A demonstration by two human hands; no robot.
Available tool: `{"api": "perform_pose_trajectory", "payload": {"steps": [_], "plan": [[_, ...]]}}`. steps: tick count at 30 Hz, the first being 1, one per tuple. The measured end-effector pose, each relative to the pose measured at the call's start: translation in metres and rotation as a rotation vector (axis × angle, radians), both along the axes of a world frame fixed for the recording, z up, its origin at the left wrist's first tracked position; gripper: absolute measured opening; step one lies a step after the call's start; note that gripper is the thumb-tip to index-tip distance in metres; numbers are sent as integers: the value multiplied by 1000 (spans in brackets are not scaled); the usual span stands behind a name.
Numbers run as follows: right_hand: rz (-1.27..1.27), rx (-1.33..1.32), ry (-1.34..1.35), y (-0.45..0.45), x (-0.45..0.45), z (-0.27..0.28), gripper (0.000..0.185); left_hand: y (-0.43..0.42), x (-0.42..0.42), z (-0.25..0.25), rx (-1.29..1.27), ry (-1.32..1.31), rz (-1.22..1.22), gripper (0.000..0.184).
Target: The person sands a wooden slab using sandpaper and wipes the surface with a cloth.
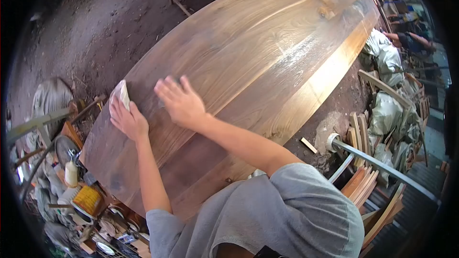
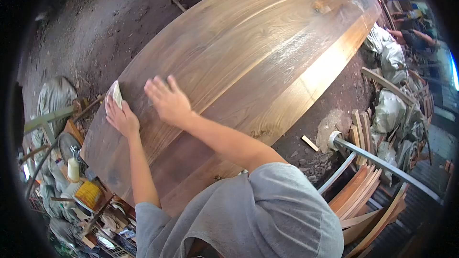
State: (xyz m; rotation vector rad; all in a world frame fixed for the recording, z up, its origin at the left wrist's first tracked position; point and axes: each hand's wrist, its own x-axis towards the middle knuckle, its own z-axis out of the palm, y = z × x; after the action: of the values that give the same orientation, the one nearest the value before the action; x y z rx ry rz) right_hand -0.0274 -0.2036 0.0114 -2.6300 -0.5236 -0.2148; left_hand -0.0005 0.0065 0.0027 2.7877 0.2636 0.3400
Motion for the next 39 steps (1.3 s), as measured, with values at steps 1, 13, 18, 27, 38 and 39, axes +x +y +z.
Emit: {"api": "perform_pose_trajectory", "payload": {"steps": [1,13,18,27,38,39], "plan": [[-17,2,-3,-15,10,12,52,1,-1,0,2,-3,-17,58],[-994,-357,-165,-344,117,-13,55,1,-1,-4,89,10,0,62],[-308,-53,109,-152,-79,31,62,-41,8,-5,172,-114,-34,64],[-867,-207,-76,-413,81,12,50,-321,115,19,224,105,-450,59],[-687,-221,-100,-464,62,14,53,-437,188,13,120,-28,-444,55],[-801,-174,-131,-475,81,17,53,-436,188,11,132,-26,-444,55]]}}
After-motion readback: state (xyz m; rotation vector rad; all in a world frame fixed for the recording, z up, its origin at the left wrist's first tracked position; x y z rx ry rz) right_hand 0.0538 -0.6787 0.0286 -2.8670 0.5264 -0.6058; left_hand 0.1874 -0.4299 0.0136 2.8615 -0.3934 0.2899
